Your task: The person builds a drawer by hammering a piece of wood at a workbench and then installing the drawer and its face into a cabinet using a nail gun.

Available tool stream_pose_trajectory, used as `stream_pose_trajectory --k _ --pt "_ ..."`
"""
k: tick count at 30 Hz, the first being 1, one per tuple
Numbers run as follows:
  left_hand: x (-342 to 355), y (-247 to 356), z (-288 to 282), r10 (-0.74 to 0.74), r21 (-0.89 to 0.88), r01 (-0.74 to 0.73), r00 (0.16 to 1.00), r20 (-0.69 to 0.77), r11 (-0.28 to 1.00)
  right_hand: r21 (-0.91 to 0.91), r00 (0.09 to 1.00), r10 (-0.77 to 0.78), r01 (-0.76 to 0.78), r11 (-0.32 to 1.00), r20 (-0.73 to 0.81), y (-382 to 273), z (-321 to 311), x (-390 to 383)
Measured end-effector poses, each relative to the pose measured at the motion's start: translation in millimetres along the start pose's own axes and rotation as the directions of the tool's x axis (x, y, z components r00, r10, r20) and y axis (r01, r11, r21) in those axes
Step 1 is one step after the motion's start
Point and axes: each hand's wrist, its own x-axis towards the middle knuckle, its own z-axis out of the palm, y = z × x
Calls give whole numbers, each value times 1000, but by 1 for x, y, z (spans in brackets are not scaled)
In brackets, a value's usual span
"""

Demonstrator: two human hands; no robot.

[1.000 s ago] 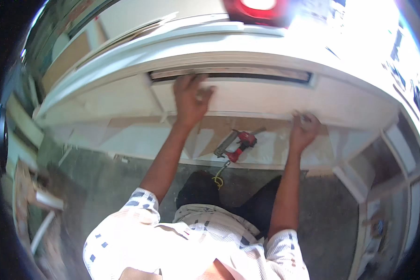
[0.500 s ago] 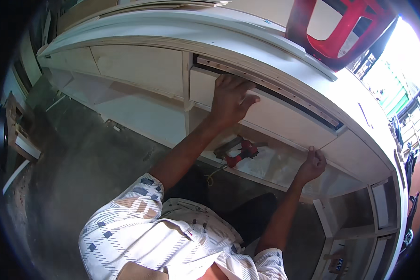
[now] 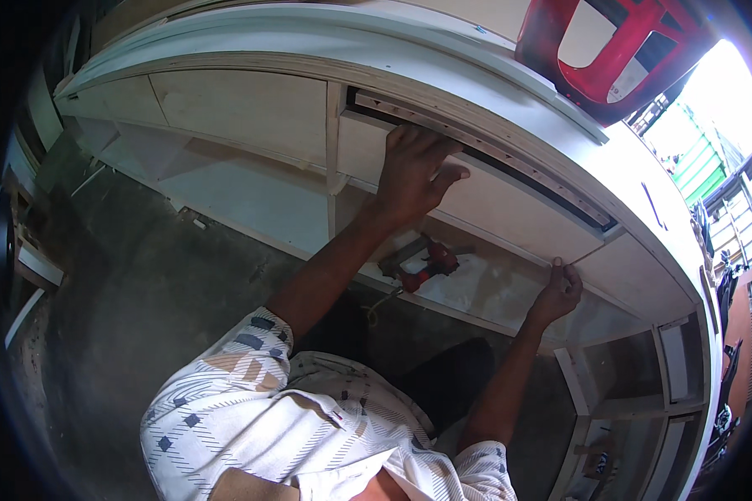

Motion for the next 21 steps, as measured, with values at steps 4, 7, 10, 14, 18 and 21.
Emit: stream_pose_trajectory --k 4,7,10,14,18,21 --pt "-2 -2 -5 17 26 -17 1000 -6 1000 10 1000 12 -12 1000 8 -2 2 -2" --pt "-3 -1 -8 28 34 -28 1000 0 999 19 1000 3 -3 1000 -22 -13 2 -9" --pt "2 1 10 97 13 -96 995 -26 995 67 988 -133 138 988 -75 23 -3 6" --pt "-6 -15 18 73 -33 -72 997 33 997 -126 903 -427 417 900 -58 66 0 12" --pt "-5 -14 5 91 205 -96 995 33 974 153 977 -189 203 967 -100 21 14 -3" --pt "0 5 13 98 235 -117 991 89 965 88 962 -176 198 976 -208 15 4 3"
